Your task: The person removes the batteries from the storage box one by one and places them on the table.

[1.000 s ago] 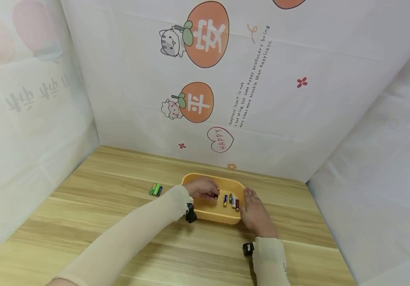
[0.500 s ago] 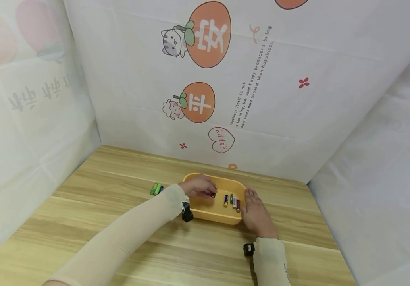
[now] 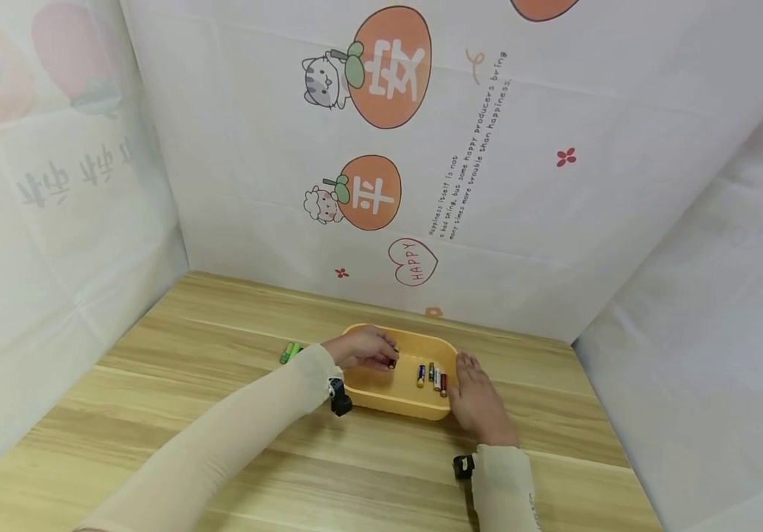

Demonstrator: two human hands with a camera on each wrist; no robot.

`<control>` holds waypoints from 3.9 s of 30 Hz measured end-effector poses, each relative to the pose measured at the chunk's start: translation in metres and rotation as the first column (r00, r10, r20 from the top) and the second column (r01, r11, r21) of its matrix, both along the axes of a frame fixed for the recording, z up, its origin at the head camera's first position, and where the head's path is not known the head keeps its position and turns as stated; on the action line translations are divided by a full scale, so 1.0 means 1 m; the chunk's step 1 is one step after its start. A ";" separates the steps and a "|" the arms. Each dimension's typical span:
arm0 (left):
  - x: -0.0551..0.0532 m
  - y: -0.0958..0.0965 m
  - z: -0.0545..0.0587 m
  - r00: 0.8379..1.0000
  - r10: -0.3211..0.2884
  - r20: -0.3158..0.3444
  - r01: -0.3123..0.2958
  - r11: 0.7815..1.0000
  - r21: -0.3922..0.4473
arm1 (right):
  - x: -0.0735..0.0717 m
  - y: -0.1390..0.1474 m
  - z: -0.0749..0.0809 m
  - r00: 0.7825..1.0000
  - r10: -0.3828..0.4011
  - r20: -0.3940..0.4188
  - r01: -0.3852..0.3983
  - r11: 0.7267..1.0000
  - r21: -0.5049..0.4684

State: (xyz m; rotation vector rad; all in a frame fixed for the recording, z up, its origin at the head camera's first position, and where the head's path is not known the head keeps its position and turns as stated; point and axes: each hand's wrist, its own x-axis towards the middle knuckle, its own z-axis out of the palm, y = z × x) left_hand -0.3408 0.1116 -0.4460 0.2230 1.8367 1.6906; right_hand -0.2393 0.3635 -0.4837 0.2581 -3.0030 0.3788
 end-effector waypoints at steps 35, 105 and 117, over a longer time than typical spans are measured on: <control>-0.003 -0.043 0.007 0.998 0.065 0.008 -0.065 0.997 0.047 | 0.000 -0.001 0.000 1.000 -0.007 0.001 0.007 1.000 -0.007; -0.020 -0.198 -0.021 0.984 0.164 -0.073 -0.167 0.985 -0.037 | 0.000 -0.001 -0.002 1.000 0.001 -0.021 -0.002 1.000 -0.023; -0.022 -0.213 -0.038 0.983 0.165 -0.074 -0.169 0.984 -0.056 | -0.002 -0.001 -0.003 1.000 -0.004 -0.006 0.004 1.000 -0.017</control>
